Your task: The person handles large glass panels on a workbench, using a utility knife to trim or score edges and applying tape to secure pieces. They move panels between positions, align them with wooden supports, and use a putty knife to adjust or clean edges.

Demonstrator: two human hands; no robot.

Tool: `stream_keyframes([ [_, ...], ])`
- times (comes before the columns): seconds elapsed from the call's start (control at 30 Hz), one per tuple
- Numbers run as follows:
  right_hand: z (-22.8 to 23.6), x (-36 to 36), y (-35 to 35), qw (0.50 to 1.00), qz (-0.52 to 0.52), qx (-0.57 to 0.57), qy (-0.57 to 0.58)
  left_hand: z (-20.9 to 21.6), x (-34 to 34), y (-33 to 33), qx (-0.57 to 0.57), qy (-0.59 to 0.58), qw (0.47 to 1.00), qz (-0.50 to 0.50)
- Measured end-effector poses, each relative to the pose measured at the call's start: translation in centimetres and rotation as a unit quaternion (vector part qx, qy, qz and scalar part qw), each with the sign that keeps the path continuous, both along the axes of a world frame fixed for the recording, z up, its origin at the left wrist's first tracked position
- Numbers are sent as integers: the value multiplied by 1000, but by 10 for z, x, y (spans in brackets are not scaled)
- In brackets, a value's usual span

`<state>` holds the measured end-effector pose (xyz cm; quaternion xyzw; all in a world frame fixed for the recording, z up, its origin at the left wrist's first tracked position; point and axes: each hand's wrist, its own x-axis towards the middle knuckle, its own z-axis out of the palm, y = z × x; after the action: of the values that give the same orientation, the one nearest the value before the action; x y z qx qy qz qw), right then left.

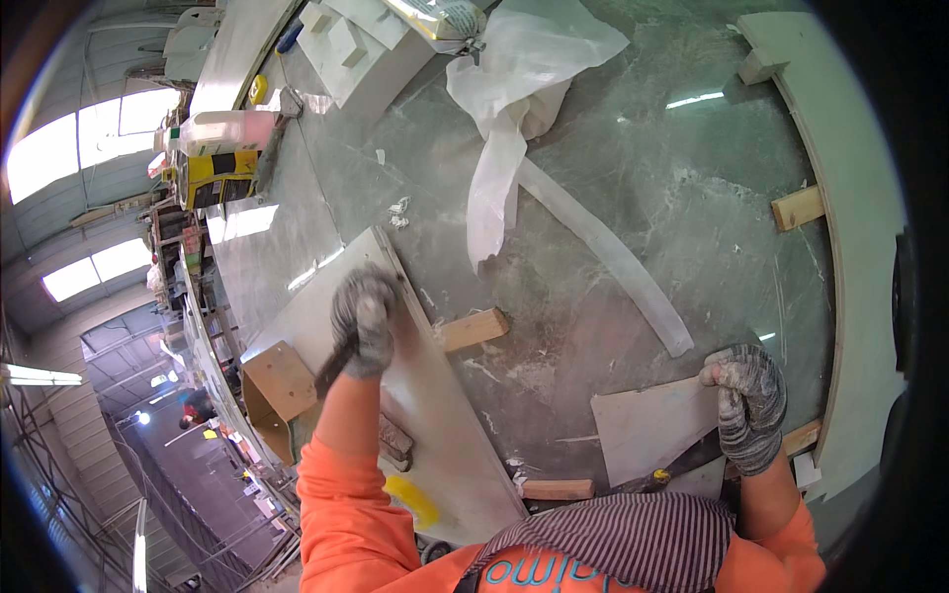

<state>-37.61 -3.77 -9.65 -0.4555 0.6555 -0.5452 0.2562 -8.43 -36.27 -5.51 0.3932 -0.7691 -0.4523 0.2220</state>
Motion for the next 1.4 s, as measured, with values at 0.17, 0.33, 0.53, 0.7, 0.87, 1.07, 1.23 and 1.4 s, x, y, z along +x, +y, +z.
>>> stream_keyframes([
  [0.17, 3, 0, -2, 999, 7, 5, 37, -10, 35, 24, -36, -54, 992, -104],
  [0.33, 0, 1, 1, 1000, -3, 0, 1, -9, 69, 95, -82, -90, 975, -188],
  [0.53, -1, 3, 5, 1000, -4, 28, 0, -9, 36, 40, -10, -98, 993, -70],
  [0.7, -1, 1, 5, 1000, 5, 19, -6, 4, 32, 39, -174, -197, 913, -311],
  [0.87, -5, 1, 7, 1000, 4, 7, 5, 31, 21, 99, -113, -252, 888, -367],
  [1.07, 37, 5, -12, 994, -26, 55, 89, 52, -40, 111, -137, -302, 907, -261],
  [1.23, 86, 35, -49, 977, 194, 64, -56, 48, -91, 151, -93, -331, 892, -292],
  [1.4, 83, 32, -57, 991, 33, 15, -129, 49, -54, 89, -176, -234, 937, -188],
])
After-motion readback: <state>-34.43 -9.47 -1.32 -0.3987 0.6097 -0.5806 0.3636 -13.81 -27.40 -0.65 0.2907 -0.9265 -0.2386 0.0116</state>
